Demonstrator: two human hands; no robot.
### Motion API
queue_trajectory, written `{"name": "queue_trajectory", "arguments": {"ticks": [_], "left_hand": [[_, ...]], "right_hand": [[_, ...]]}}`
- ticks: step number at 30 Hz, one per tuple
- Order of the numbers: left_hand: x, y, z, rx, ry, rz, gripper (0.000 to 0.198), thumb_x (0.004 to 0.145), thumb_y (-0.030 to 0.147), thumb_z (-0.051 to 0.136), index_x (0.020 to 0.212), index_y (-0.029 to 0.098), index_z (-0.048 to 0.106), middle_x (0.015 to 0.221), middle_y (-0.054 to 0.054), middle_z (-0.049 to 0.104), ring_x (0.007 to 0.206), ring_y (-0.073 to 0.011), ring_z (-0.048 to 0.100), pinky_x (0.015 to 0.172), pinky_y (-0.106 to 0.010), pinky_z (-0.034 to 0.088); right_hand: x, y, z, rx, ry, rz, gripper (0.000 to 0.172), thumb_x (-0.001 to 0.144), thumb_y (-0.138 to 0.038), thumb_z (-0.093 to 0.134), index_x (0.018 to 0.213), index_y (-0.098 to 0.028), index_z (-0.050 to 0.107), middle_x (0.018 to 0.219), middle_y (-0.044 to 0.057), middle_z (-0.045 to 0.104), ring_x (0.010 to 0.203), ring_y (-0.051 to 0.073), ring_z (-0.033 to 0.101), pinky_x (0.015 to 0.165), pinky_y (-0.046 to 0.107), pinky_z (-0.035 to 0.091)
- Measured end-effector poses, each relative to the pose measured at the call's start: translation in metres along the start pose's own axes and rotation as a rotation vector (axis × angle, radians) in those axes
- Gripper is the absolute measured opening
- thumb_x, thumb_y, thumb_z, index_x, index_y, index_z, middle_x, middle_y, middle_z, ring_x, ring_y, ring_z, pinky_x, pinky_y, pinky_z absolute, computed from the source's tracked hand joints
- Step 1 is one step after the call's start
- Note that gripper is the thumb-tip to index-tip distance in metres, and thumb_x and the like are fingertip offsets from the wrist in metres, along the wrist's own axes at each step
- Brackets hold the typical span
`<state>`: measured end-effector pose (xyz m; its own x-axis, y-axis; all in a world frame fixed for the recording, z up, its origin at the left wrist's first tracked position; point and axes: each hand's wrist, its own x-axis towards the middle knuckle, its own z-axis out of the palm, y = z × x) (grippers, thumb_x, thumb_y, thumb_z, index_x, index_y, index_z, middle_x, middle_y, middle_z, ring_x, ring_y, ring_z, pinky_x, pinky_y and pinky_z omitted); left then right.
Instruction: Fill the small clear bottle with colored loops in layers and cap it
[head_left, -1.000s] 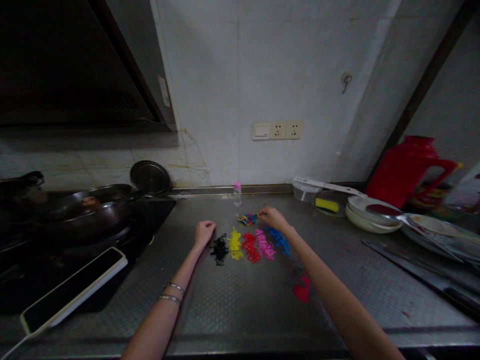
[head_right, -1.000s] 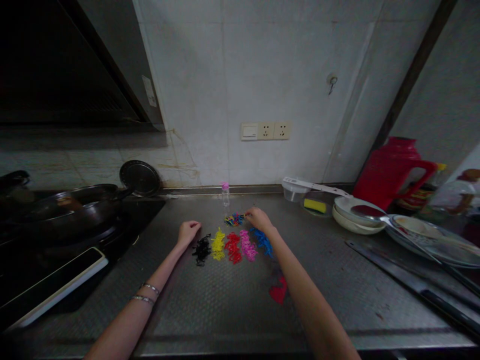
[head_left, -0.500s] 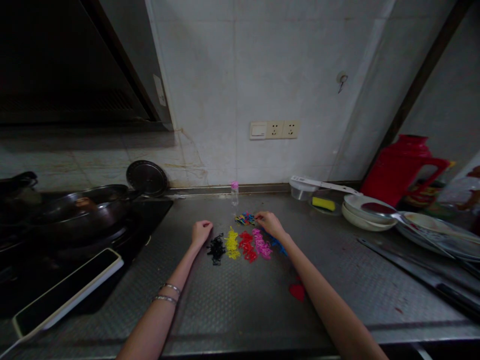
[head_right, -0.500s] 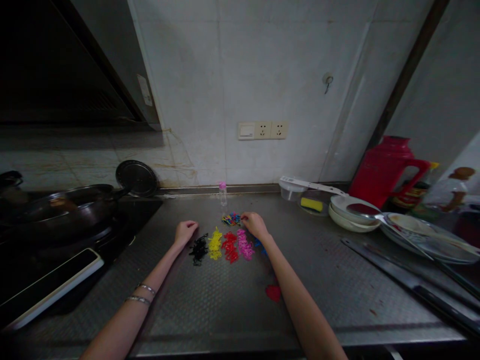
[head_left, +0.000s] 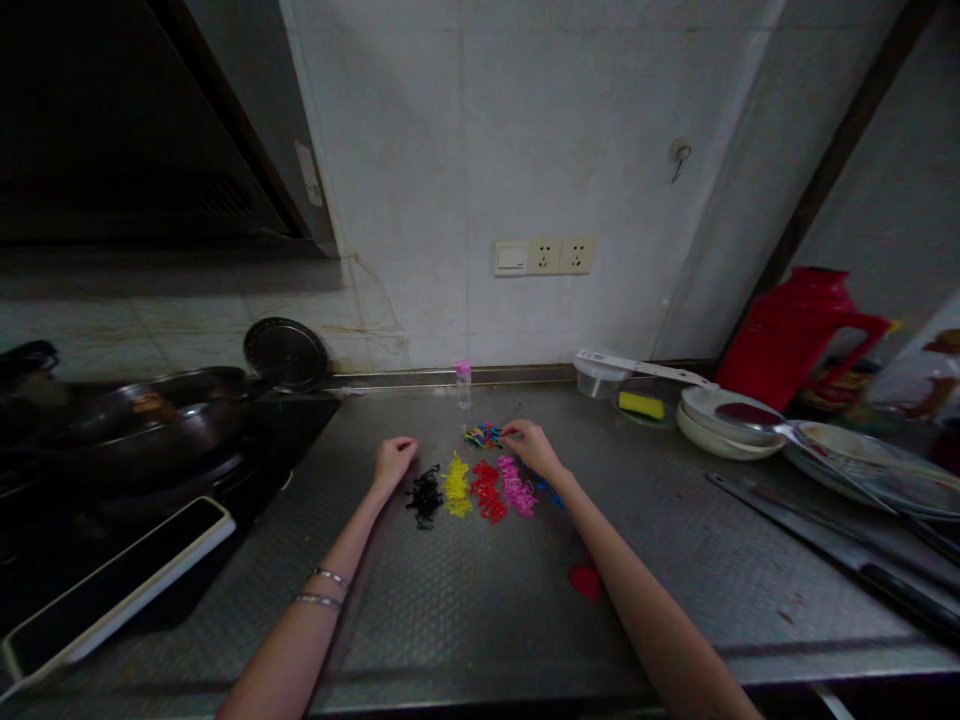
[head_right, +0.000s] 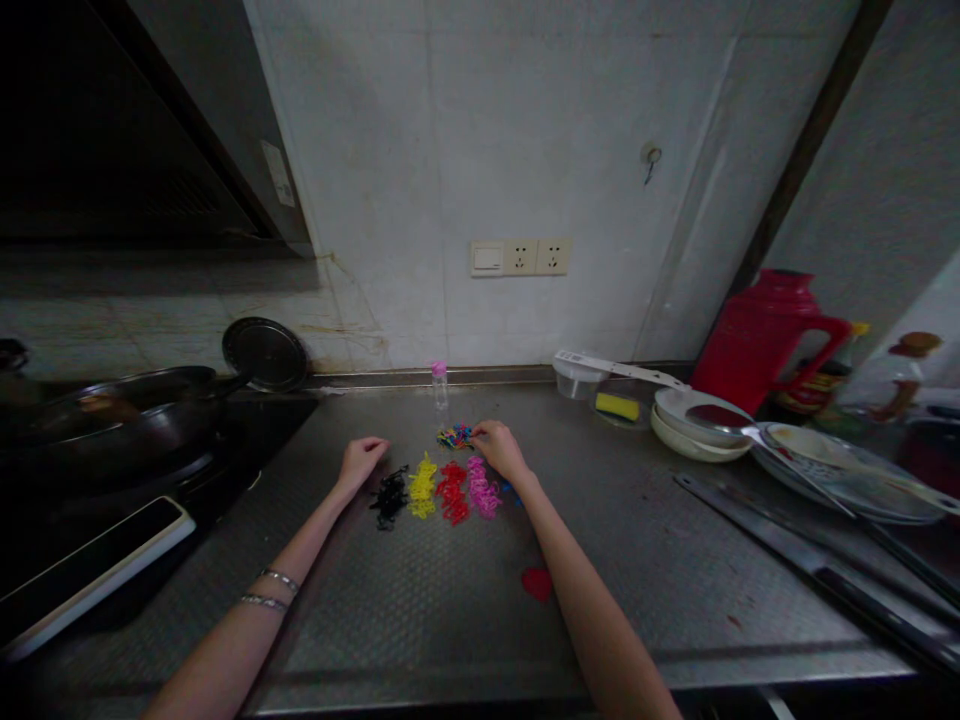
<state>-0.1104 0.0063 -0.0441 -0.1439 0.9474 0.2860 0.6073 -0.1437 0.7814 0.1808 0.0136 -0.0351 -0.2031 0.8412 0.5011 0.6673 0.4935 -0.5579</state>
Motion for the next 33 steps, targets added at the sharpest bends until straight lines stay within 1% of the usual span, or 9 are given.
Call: {"name": "queue_trajectory", "arguments": {"ticks": [5, 7, 10, 13, 17, 21, 25, 29, 33], "left_hand": [[-0.005, 0.021, -0.002, 0.152, -0.089, 0.177, 0.028, 0.071, 0.03, 0.054, 0.087, 0.014, 0.069, 0.074, -0.006, 0.066, 0.066, -0.0153, 0.057, 0.064, -0.024, 0.042], [-0.01, 0.033, -0.002, 0.132, -0.189, 0.255, 0.032, 0.069, 0.031, 0.058, 0.095, 0.014, 0.067, 0.073, -0.004, 0.064, 0.063, -0.0134, 0.054, 0.061, -0.022, 0.041], [-0.018, 0.052, -0.002, 0.037, -0.348, 0.312, 0.037, 0.07, 0.031, 0.058, 0.103, 0.014, 0.064, 0.07, -0.002, 0.062, 0.056, -0.0107, 0.05, 0.055, -0.02, 0.038], [-0.026, 0.065, -0.003, 0.056, -0.404, 0.365, 0.035, 0.07, 0.029, 0.058, 0.102, 0.015, 0.065, 0.07, -0.002, 0.062, 0.056, -0.0102, 0.048, 0.055, -0.02, 0.036], [-0.03, 0.071, -0.002, 0.09, -0.46, 0.387, 0.025, 0.072, 0.024, 0.055, 0.092, 0.016, 0.069, 0.075, -0.003, 0.066, 0.061, -0.0113, 0.05, 0.06, -0.02, 0.038], [-0.031, 0.069, 0.002, 0.112, -0.478, 0.359, 0.023, 0.073, 0.022, 0.054, 0.089, 0.016, 0.07, 0.076, -0.003, 0.068, 0.063, -0.0118, 0.052, 0.061, -0.02, 0.037], [-0.034, 0.069, 0.006, 0.12, -0.453, 0.407, 0.022, 0.074, 0.025, 0.054, 0.084, 0.015, 0.07, 0.071, -0.002, 0.067, 0.06, -0.011, 0.05, 0.058, -0.019, 0.035], [-0.038, 0.071, 0.01, 0.133, -0.445, 0.412, 0.024, 0.076, 0.029, 0.051, 0.079, 0.013, 0.069, 0.066, -0.002, 0.064, 0.057, -0.0099, 0.049, 0.057, -0.018, 0.035], [-0.033, 0.065, 0.004, 0.184, -0.453, 0.439, 0.024, 0.075, 0.028, 0.05, 0.077, 0.013, 0.068, 0.066, -0.002, 0.063, 0.058, -0.01, 0.05, 0.056, -0.019, 0.035]], "right_hand": [[-0.001, -0.023, 0.008, 0.116, -0.004, -0.062, 0.01, 0.072, -0.027, 0.062, 0.077, -0.019, 0.066, 0.081, 0.003, 0.066, 0.081, 0.016, 0.058, 0.076, 0.027, 0.041], [-0.002, -0.033, 0.013, 0.172, -0.052, -0.096, 0.01, 0.071, -0.027, 0.063, 0.076, -0.019, 0.067, 0.079, 0.002, 0.066, 0.078, 0.015, 0.058, 0.073, 0.026, 0.041], [-0.005, -0.047, 0.018, 0.247, -0.135, -0.128, 0.009, 0.072, -0.027, 0.063, 0.076, -0.02, 0.067, 0.077, 0.001, 0.066, 0.073, 0.014, 0.058, 0.068, 0.023, 0.041], [-0.007, -0.056, 0.019, 0.29, -0.165, -0.136, 0.01, 0.072, -0.028, 0.063, 0.075, -0.019, 0.067, 0.076, 0.001, 0.066, 0.072, 0.013, 0.057, 0.066, 0.023, 0.041], [-0.009, -0.059, 0.018, 0.351, -0.165, -0.119, 0.011, 0.073, -0.028, 0.062, 0.075, -0.018, 0.067, 0.075, 0.001, 0.066, 0.071, 0.013, 0.058, 0.065, 0.022, 0.041], [-0.01, -0.059, 0.02, 0.394, -0.17, -0.098, 0.012, 0.073, -0.028, 0.062, 0.074, -0.017, 0.067, 0.072, 0.001, 0.065, 0.069, 0.013, 0.058, 0.064, 0.022, 0.041], [-0.011, -0.062, 0.021, 0.416, -0.202, -0.088, 0.012, 0.073, -0.028, 0.062, 0.073, -0.017, 0.067, 0.07, 0.001, 0.065, 0.067, 0.013, 0.058, 0.063, 0.022, 0.042], [-0.012, -0.064, 0.023, 0.416, -0.217, -0.077, 0.014, 0.073, -0.028, 0.061, 0.073, -0.016, 0.068, 0.071, 0.001, 0.066, 0.068, 0.013, 0.058, 0.064, 0.022, 0.042], [-0.01, -0.057, 0.023, 0.377, -0.204, -0.06, 0.014, 0.073, -0.027, 0.061, 0.078, -0.016, 0.069, 0.077, 0.003, 0.068, 0.072, 0.014, 0.06, 0.068, 0.023, 0.044]]}}
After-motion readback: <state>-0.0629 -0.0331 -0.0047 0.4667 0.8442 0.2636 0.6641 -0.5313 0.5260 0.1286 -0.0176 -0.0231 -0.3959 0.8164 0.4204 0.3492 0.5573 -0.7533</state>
